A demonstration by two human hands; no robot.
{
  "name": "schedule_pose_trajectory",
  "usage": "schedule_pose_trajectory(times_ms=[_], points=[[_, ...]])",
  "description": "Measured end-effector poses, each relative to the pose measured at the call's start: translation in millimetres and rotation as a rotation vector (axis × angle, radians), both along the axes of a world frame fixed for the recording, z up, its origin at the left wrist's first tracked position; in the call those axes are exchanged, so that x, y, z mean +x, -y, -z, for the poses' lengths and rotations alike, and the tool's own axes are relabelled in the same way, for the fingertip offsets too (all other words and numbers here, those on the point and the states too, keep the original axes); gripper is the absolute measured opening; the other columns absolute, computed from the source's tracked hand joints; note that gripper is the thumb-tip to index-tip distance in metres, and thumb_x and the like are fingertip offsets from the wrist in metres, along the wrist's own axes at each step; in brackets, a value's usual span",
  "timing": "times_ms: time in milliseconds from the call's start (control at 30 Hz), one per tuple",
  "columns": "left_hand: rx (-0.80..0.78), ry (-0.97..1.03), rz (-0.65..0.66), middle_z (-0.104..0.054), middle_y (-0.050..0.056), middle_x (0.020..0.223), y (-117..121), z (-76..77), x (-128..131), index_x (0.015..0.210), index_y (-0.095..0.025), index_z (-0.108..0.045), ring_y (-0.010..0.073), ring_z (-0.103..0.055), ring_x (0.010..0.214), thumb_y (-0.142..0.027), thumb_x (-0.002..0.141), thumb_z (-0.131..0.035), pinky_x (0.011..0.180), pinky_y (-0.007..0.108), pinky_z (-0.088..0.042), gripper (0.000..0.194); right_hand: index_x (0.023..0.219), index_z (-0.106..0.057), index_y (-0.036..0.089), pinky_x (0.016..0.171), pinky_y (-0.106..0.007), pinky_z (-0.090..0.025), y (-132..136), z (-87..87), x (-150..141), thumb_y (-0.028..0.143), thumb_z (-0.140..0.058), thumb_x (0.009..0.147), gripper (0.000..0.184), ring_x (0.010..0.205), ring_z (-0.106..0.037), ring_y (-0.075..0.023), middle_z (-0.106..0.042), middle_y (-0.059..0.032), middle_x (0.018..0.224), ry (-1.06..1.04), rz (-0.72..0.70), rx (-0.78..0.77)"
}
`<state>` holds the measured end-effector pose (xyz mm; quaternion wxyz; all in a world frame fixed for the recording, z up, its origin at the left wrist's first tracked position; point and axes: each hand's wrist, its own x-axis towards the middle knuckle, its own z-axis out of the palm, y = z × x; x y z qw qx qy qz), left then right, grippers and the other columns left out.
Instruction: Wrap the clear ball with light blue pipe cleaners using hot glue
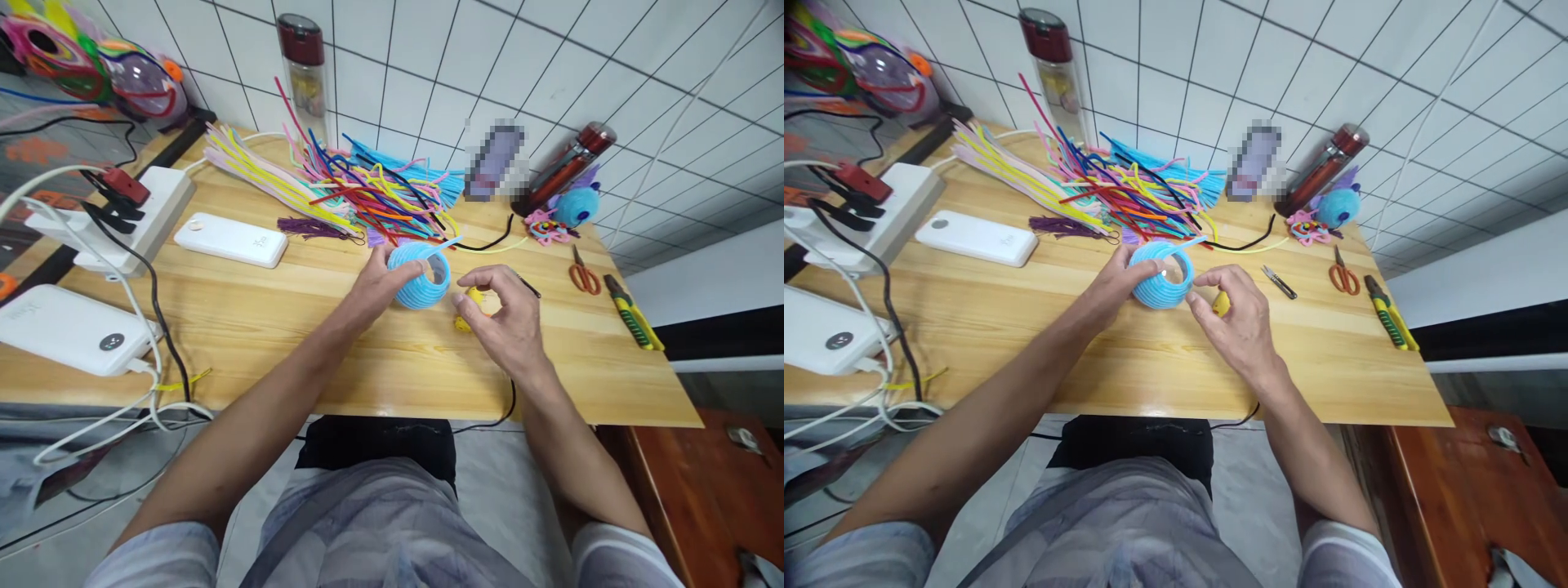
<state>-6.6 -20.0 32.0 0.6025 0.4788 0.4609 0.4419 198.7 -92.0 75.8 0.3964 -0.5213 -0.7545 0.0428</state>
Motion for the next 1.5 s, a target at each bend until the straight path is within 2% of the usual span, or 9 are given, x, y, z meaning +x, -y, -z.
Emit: schedule_pose_trajectory(times_ms=[167,467,600,700,800,967,1133,1300,1500], points=[[0.006,0.004,-0.019,-0.072,0.009,0.122,-3.3,0.9,1.1,0.121,-0.021,-0.055,0.0266,-0.071,0.114,-0.047,0.079,-0.080,0.101,0.042,-0.058,0.056,0.097,-0.071,0.027,0.080,-0.041,-0.060,-14.4,5.8,-7.0,0.036,-0.077,0.095,0.011,0.087,-0.072,-0.0235,-0.080,-0.0037,0.097,-0.022,-0.017,-0.009],[0.029,-0.075,-0.023,-0.069,0.011,0.129,4.5,-13.6,0.4,0.120,-0.020,-0.053,0.0280,-0.069,0.122,-0.044,0.079,-0.081,0.103,0.042,-0.056,0.055,0.092,-0.065,0.028,0.075,-0.039,-0.058,-17.9,15.9,-15.7,0.038,-0.079,0.092,0.017,0.079,-0.067,-0.0215,-0.075,-0.0012,0.089,-0.068,0.048,-0.011],[0.034,-0.081,-0.017,-0.070,0.009,0.125,4.8,-13.7,-0.1,0.116,-0.021,-0.053,0.0277,-0.070,0.119,-0.044,0.080,-0.081,0.102,0.042,-0.056,0.051,0.093,-0.065,0.028,0.075,-0.039,-0.058,-18.5,16.0,-15.6,0.041,-0.078,0.094,0.018,0.078,-0.065,-0.0212,-0.074,-0.0008,0.087,-0.068,0.061,-0.035],[0.032,-0.064,-0.019,-0.070,0.010,0.124,3.4,-10.8,0.2,0.115,-0.021,-0.054,0.0284,-0.069,0.119,-0.046,0.080,-0.081,0.101,0.042,-0.057,0.052,0.094,-0.067,0.028,0.073,-0.040,-0.058,-13.5,16.4,-16.0,0.039,-0.076,0.098,0.014,0.078,-0.066,-0.0220,-0.074,-0.0021,0.087,-0.028,0.052,0.040],[0.027,-0.056,-0.029,-0.069,0.011,0.124,2.7,-8.7,0.5,0.118,-0.020,-0.055,0.0284,-0.068,0.117,-0.048,0.080,-0.080,0.099,0.042,-0.057,0.054,0.107,-0.073,0.027,0.077,-0.042,-0.058,-5.1,20.1,-16.9,0.030,-0.073,0.101,0.006,0.085,-0.069,-0.0243,-0.077,-0.0060,0.094,0.095,0.030,0.198],[0.023,-0.036,-0.043,-0.070,0.012,0.124,2.5,-9.0,0.9,0.119,-0.019,-0.055,0.0277,-0.068,0.114,-0.049,0.079,-0.080,0.099,0.042,-0.057,0.056,0.139,-0.074,0.029,0.079,-0.044,-0.054,4.5,31.2,-17.9,0.024,-0.069,0.103,0.037,0.090,-0.069,-0.0268,-0.076,-0.0090,0.101,0.333,0.006,0.262],[-0.002,-0.021,-0.061,-0.071,0.010,0.121,1.9,-10.0,0.7,0.119,-0.020,-0.056,0.0247,-0.070,0.110,-0.051,0.082,-0.080,0.096,0.039,-0.057,0.054,0.162,-0.058,0.031,0.081,-0.044,-0.051,8.2,35.2,-23.0,0.023,-0.068,0.104,0.060,0.093,-0.066,-0.0276,-0.074,-0.0106,0.108,0.421,0.043,0.354],[-0.007,-0.004,-0.064,-0.072,0.009,0.120,1.6,-10.6,-1.2,0.117,-0.021,-0.057,0.0242,-0.071,0.110,-0.050,0.084,-0.079,0.095,0.038,-0.058,0.050,0.171,-0.046,0.028,0.082,-0.045,-0.051,8.1,35.2,-28.3,0.024,-0.067,0.106,0.068,0.095,-0.066,-0.0294,-0.074,-0.0129,0.112,0.474,0.020,0.339],[-0.011,0.028,-0.049,-0.071,0.008,0.122,2.4,-15.1,-2.5,0.120,-0.021,-0.056,0.0231,-0.070,0.111,-0.048,0.083,-0.077,0.098,0.038,-0.058,0.050,0.173,-0.042,0.028,0.082,-0.045,-0.051,9.0,33.5,-31.8,0.027,-0.064,0.108,0.068,0.098,-0.066,-0.0294,-0.074,-0.0131,0.114,0.517,0.026,0.319]])
